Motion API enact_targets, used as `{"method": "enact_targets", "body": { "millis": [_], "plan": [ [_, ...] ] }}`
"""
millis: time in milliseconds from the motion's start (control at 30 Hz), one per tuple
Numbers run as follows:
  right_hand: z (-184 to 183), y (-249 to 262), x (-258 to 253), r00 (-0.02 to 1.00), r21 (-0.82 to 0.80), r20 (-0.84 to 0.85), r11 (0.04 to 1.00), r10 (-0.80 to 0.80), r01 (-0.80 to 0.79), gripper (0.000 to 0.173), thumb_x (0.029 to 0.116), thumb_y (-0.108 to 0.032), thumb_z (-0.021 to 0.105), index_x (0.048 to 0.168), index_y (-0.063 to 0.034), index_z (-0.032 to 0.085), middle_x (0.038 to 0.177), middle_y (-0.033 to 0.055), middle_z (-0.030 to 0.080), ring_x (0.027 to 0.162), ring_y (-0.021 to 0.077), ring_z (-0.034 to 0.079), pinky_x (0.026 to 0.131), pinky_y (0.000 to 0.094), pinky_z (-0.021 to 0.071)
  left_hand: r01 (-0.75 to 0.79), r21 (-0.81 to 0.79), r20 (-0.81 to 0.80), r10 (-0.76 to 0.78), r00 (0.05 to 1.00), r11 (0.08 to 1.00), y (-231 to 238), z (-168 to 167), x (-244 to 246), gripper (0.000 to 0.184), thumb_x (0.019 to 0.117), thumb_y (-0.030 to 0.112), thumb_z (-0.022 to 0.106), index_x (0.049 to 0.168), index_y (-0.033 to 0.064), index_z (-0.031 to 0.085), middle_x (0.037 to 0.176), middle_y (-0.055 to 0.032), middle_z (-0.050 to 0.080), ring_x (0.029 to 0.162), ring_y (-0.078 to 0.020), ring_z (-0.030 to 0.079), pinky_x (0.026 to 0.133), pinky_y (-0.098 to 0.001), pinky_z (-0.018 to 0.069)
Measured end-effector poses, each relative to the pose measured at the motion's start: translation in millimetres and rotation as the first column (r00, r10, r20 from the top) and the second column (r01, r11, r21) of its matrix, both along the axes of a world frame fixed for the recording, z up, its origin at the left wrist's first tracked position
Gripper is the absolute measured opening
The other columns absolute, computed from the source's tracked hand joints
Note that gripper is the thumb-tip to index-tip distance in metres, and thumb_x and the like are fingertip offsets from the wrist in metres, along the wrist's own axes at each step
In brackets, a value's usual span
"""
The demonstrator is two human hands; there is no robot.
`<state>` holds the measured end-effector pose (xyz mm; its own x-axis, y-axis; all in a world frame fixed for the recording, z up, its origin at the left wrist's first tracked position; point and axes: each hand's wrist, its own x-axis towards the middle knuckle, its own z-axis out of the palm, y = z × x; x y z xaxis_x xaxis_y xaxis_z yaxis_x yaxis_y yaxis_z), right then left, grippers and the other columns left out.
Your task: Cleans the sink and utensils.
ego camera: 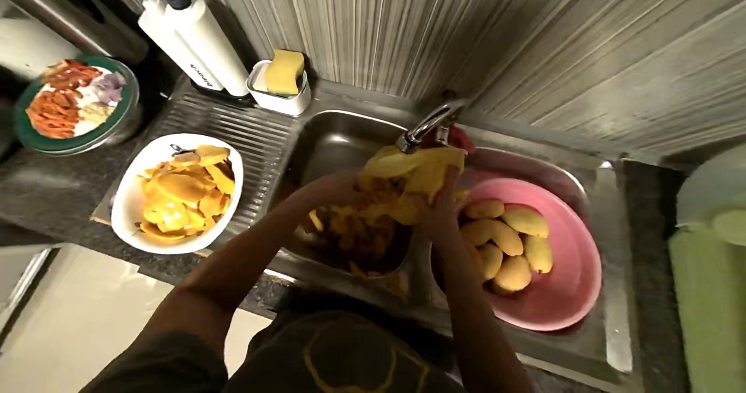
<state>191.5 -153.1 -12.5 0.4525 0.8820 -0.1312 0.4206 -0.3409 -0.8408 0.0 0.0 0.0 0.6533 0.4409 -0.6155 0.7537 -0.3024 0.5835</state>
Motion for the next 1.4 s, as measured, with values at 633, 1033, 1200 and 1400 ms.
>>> {"method": "enact_targets", "body": {
  "millis": [633, 1033, 1200, 1400],
  "plan": [
    [13, 36, 13, 0.980, 0.029, -0.138, 0.988, -0.145, 0.151, 0.095, 0.0959, -0.015, 0.068, 0.164, -0.0179, 0.002, 0.160, 0.0240, 0.033, 0.133, 0.0421, 0.051, 0.101, 0.0615, 0.0479, 0.165, 0.065, -0.146, -0.154, 0.977, 0.984, -93, -147, -10, 0.077, 0.0722, 0.047, 0.086, 0.141, 0.0229, 0.059, 0.161, -0.0209, 0.032, 0.142, -0.0495, 0.037, 0.097, -0.0728, 0.0449],
    [8, 18, 34, 0.961, -0.108, 0.093, 0.962, 0.260, -0.250, 0.078, 0.0945, -0.005, 0.066, 0.160, 0.0004, 0.023, 0.160, 0.0270, 0.032, 0.143, 0.0396, 0.042, 0.114, 0.0536, 0.0398, 0.008, -0.528, -0.247, -0.163, 0.955, 0.849, -60, -110, 26, 0.054, 0.0982, 0.042, 0.065, 0.128, -0.0037, 0.062, 0.124, -0.0217, 0.064, 0.113, -0.0295, 0.061, 0.100, -0.0512, 0.0458],
    [-2, -6, 39, 0.927, -0.262, 0.169, 0.922, 0.335, -0.285, 0.066, 0.0970, -0.010, 0.062, 0.155, 0.0035, 0.033, 0.152, 0.0299, 0.043, 0.137, 0.0419, 0.049, 0.112, 0.0539, 0.0421, -0.161, -0.622, -0.162, 0.076, 0.984, 0.766, -57, -121, 17, 0.045, 0.1028, 0.045, 0.056, 0.122, 0.0044, 0.064, 0.101, -0.0069, 0.064, 0.085, -0.0131, 0.059, 0.080, -0.0344, 0.0507],
    [-15, -35, 26, 0.929, -0.235, 0.167, 0.928, 0.331, -0.288, 0.066, 0.0945, -0.011, 0.063, 0.151, 0.0094, 0.036, 0.152, 0.0330, 0.042, 0.135, 0.0431, 0.051, 0.111, 0.0513, 0.0431, -0.356, -0.767, 0.022, 0.577, 0.816, 0.533, -63, -75, -6, 0.027, 0.1098, 0.022, 0.034, 0.111, 0.0062, 0.056, 0.085, 0.0017, 0.060, 0.073, -0.0032, 0.058, 0.067, -0.0212, 0.0512]
  ]
}}
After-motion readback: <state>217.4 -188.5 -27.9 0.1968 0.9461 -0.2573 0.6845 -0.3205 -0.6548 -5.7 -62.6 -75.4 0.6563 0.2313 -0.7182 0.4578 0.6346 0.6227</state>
